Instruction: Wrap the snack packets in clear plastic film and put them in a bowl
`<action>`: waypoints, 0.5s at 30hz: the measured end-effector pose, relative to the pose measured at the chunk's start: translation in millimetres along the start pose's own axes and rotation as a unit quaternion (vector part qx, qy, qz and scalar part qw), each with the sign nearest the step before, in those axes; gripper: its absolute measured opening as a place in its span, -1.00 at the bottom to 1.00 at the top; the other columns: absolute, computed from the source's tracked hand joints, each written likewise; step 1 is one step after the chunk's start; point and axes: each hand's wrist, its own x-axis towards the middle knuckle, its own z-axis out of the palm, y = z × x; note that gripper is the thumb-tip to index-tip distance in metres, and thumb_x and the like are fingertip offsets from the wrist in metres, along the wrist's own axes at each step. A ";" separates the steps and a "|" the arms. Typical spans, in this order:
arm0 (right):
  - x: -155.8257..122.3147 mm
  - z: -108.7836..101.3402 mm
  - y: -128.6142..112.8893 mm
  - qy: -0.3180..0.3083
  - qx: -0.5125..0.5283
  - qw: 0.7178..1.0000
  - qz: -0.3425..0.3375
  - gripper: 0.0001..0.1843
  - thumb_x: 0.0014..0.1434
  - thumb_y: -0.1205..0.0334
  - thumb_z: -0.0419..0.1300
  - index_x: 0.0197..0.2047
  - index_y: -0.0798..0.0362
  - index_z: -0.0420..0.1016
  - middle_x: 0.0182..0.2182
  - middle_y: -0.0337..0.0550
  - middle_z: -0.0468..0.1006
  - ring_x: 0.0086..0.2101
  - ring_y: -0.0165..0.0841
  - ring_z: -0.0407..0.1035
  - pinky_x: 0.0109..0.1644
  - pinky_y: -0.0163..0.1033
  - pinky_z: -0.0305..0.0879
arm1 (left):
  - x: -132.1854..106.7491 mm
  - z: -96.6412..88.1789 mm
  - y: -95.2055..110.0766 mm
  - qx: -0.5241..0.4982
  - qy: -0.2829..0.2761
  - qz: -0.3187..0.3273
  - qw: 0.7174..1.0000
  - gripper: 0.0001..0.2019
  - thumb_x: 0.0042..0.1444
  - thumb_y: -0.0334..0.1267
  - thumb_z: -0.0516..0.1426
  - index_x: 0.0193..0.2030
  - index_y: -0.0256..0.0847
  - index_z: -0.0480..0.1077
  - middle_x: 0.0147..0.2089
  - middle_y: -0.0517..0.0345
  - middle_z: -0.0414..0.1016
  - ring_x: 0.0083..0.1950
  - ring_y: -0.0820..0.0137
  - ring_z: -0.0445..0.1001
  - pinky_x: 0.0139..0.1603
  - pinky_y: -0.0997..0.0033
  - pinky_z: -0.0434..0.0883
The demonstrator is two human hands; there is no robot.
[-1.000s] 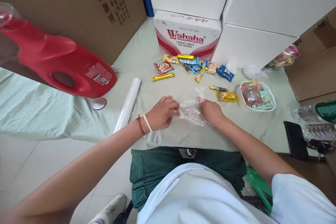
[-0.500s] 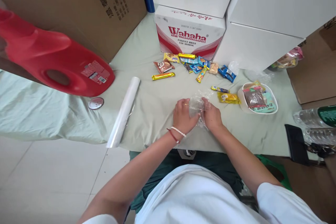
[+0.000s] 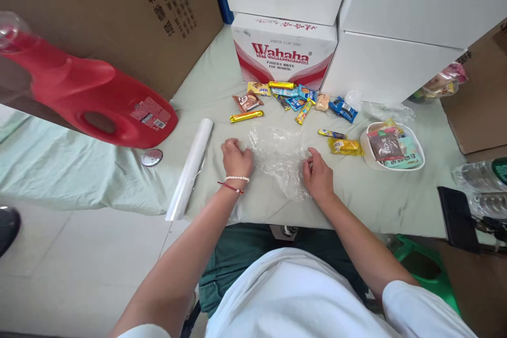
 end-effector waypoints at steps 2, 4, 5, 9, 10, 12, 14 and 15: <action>-1.8 4.4 -0.3 0.002 -0.013 1.000 -0.028 -0.49 0.40 0.12 -0.03 0.31 0.10 0.38 -0.11 0.05 0.65 -0.21 -0.17 0.53 -0.14 -0.10 0.45 | -7.7 -6.2 3.0 0.050 -0.006 0.175 0.983 -0.54 0.06 -0.42 0.13 0.14 -0.21 0.43 0.19 -0.17 0.46 0.28 0.07 0.39 0.36 -0.08 0.27; -1.8 5.5 0.7 -0.002 -0.011 0.999 -0.038 -0.52 0.40 0.14 -0.03 0.29 0.07 0.41 -0.11 0.04 0.65 -0.18 -0.18 0.53 -0.11 -0.10 0.46 | -16.9 -11.2 6.5 0.071 -0.127 0.371 0.917 -0.52 0.10 -0.43 0.10 0.18 -0.11 0.45 0.23 -0.09 0.49 0.37 0.10 0.35 0.46 -0.12 0.15; -1.1 4.7 1.7 -0.003 -0.002 0.999 -0.032 -0.53 0.40 0.14 -0.02 0.27 0.06 0.42 -0.12 0.02 0.65 -0.19 -0.18 0.53 -0.09 -0.10 0.47 | -21.2 -13.2 7.3 0.070 -0.195 0.435 0.876 -0.53 0.13 -0.41 0.09 0.18 -0.07 0.47 0.21 -0.04 0.52 0.37 0.13 0.36 0.47 -0.11 0.13; 4.1 -3.5 7.0 0.008 0.064 0.996 0.056 -0.58 0.36 0.09 0.05 0.19 0.06 0.45 -0.22 -0.08 0.63 -0.31 -0.25 0.50 -0.10 -0.11 0.45 | -35.8 -18.0 1.9 0.076 -0.156 0.383 0.907 -0.65 0.28 -0.17 0.10 0.15 -0.19 0.48 0.16 -0.15 0.51 0.28 0.08 0.40 0.38 -0.11 0.28; 5.1 -5.6 7.9 0.012 0.083 0.993 0.080 -0.59 0.35 0.08 0.07 0.17 0.06 0.45 -0.24 -0.11 0.62 -0.35 -0.27 0.48 -0.13 -0.12 0.44 | -38.9 -17.5 -0.1 0.092 -0.092 0.307 0.943 -0.65 0.31 -0.09 0.09 0.09 -0.22 0.50 0.13 -0.20 0.50 0.25 0.04 0.40 0.33 -0.14 0.32; 6.2 -8.4 8.2 0.015 0.115 0.987 0.113 -0.60 0.33 0.05 0.09 0.14 0.06 0.45 -0.28 -0.17 0.60 -0.42 -0.31 0.44 -0.18 -0.15 0.41 | -44.8 -13.1 -1.6 0.136 -0.014 0.156 0.978 -0.62 0.32 0.04 0.09 -0.07 -0.24 0.53 0.06 -0.25 0.48 0.23 -0.06 0.37 0.27 -0.23 0.34; 6.1 -9.3 6.7 0.015 0.139 0.982 0.128 -0.62 0.32 0.03 0.11 0.10 0.04 0.46 -0.30 -0.20 0.58 -0.44 -0.34 0.41 -0.20 -0.17 0.38 | -49.7 -4.3 1.5 0.172 -0.023 0.079 0.982 -0.61 0.26 0.11 0.15 -0.22 -0.22 0.53 0.10 -0.29 0.43 0.32 -0.17 0.28 0.29 -0.33 0.30; 5.8 -9.1 5.7 0.015 0.149 0.980 0.131 -0.63 0.31 0.02 0.12 0.08 0.04 0.46 -0.30 -0.22 0.57 -0.45 -0.35 0.40 -0.21 -0.18 0.37 | -51.5 1.3 4.6 0.171 -0.042 0.068 0.982 -0.65 0.21 0.09 0.20 -0.28 -0.20 0.51 0.13 -0.29 0.41 0.36 -0.19 0.23 0.32 -0.34 0.28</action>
